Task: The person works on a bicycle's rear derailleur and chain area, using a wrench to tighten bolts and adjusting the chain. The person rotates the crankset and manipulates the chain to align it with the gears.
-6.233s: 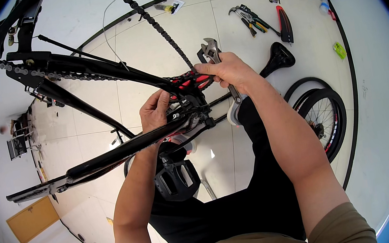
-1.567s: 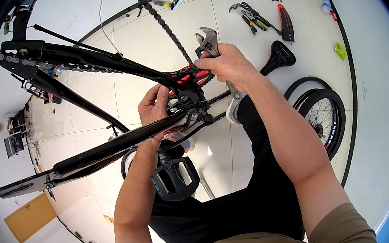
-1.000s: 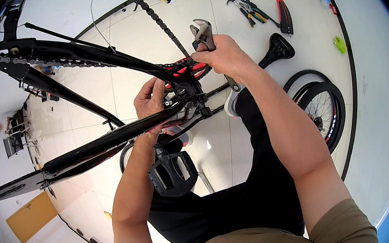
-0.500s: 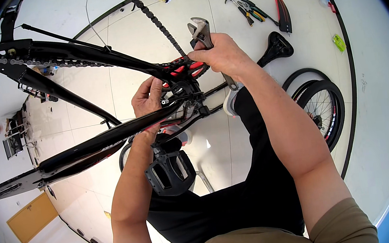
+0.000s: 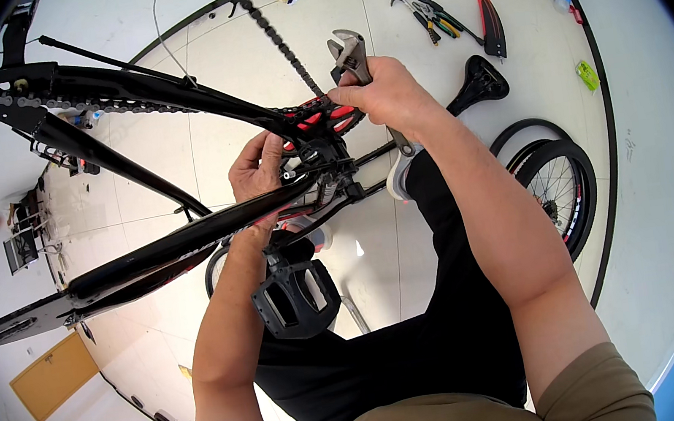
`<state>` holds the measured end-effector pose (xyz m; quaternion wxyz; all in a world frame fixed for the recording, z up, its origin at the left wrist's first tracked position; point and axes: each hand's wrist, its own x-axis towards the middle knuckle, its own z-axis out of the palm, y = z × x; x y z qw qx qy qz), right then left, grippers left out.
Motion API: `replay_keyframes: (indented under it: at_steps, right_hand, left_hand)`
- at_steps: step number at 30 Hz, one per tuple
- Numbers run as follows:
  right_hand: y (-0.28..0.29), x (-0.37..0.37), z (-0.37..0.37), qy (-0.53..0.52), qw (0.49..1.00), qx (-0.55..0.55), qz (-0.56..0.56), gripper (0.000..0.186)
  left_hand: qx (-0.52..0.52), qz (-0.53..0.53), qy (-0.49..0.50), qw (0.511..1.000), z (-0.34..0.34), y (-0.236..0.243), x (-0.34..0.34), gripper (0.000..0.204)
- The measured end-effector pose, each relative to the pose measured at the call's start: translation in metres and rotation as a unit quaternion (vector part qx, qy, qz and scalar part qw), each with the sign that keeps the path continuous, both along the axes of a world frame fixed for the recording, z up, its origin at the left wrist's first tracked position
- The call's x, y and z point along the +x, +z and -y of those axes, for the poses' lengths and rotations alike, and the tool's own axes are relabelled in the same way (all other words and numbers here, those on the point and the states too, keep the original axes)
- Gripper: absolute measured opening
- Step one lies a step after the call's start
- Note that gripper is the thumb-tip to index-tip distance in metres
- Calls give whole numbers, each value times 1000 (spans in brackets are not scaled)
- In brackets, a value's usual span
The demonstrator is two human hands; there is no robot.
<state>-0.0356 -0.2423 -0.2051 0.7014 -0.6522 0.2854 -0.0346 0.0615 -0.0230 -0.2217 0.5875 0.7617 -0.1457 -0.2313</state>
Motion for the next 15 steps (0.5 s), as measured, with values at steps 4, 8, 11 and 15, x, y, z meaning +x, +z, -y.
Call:
replay_keyframes:
  at_steps: [4,8,11,15]
  right_hand:
    - [-4,0,2,-14,999,51,-5,15]
    - [-5,0,4,-20,995,96,-14,11]
    - [-1,-1,2,-24,998,51,-13,11]
    - [-2,-1,7,-18,990,143,-10,6]
  left_hand:
    - [2,-1,2,1000,-1,-2,2,30]
    - [10,12,-2,1000,1,3,0,29]
    - [13,15,-3,1000,2,2,0,27]
    - [14,14,-3,1000,-2,0,1,28]
